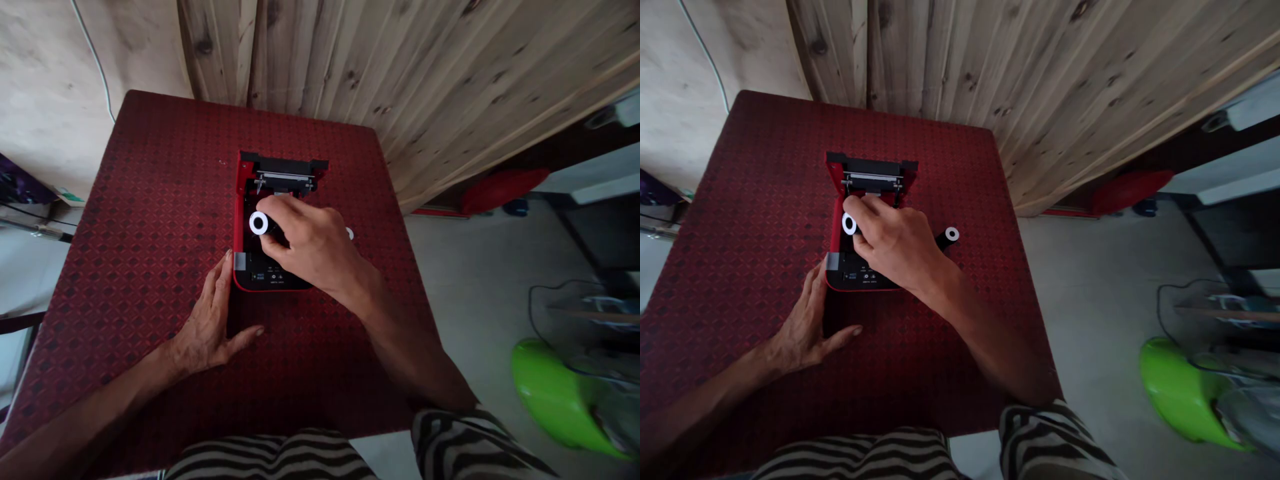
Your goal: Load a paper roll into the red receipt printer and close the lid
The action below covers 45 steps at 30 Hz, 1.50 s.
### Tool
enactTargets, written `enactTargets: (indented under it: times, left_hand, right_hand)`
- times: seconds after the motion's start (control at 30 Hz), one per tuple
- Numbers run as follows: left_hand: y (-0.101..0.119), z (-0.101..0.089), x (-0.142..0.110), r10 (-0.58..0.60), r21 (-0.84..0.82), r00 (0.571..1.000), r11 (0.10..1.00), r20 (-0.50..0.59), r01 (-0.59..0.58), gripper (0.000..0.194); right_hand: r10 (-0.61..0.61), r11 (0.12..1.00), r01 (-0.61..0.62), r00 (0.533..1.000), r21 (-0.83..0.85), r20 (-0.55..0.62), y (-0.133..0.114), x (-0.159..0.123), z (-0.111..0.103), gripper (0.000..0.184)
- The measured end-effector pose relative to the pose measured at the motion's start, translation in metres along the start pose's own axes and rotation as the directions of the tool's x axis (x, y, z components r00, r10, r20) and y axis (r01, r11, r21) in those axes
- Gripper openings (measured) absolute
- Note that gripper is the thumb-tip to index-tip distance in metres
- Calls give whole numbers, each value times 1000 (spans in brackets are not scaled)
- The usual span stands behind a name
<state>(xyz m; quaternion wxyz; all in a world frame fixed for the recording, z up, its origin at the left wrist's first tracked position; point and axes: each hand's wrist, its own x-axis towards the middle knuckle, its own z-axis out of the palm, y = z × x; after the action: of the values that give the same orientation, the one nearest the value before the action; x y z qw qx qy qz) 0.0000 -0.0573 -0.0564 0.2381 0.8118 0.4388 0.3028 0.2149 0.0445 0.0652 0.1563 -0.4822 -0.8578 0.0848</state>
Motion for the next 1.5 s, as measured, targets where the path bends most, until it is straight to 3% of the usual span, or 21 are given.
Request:
enactTargets:
  times: [0.07,0.17,0.23,0.33,0.43,0.53,0.63,0.77,0.9,1.0,1.13,1.27,1.4,1.5]
  left_hand:
    - [0,0,-1,5,6,1000,1000,1,-5,114]
    - [-1,-2,-1,1,19,1000,1000,3,-1,112]
    - [-2,-2,-1,-2,28,1000,1000,-4,2,110]
    - [-3,-3,1,10,43,1000,999,-25,-9,108]
    - [-2,-2,3,33,74,998,997,-44,-30,104]
    - [-1,-2,3,52,109,997,993,-63,-45,106]
    - [-1,-2,3,46,144,997,989,-68,-36,106]
    - [0,-2,3,25,154,997,988,-70,-14,104]
    - [0,-4,6,44,131,997,991,-66,-35,103]
    - [0,-4,7,46,126,996,991,-77,-36,104]
    - [1,-4,5,23,126,997,992,-73,-14,107]
    - [1,-4,5,24,113,998,993,-63,-17,105]
    - [0,-4,6,35,115,997,993,-61,-28,106]
    - [1,-5,5,50,120,998,992,-47,-44,110]
  right_hand:
    - [18,968,22,988,252,-155,8,-11,-8,25]
    - [122,821,79,943,566,-308,27,-28,-34,26]
    - [190,749,118,905,652,-382,45,-38,-53,27]
    - [307,713,109,839,693,-448,85,-45,-69,28]
    - [424,669,26,807,743,-411,133,-43,-55,35]
    - [470,613,-107,846,783,-253,173,-35,-20,41]
    - [450,626,-180,878,759,-164,193,-29,16,37]
    - [348,688,-198,934,698,-78,198,-28,36,33]
    - [296,731,-206,955,651,-29,199,-31,35,34]
    - [300,751,-242,954,615,9,201,-36,30,45]
    - [399,742,-289,915,605,-52,196,-64,19,63]
    - [548,680,-330,822,654,-154,170,-106,17,42]
    - [542,667,-365,836,650,-87,143,-117,39,62]
    - [556,707,-374,819,601,-144,133,-107,60,54]
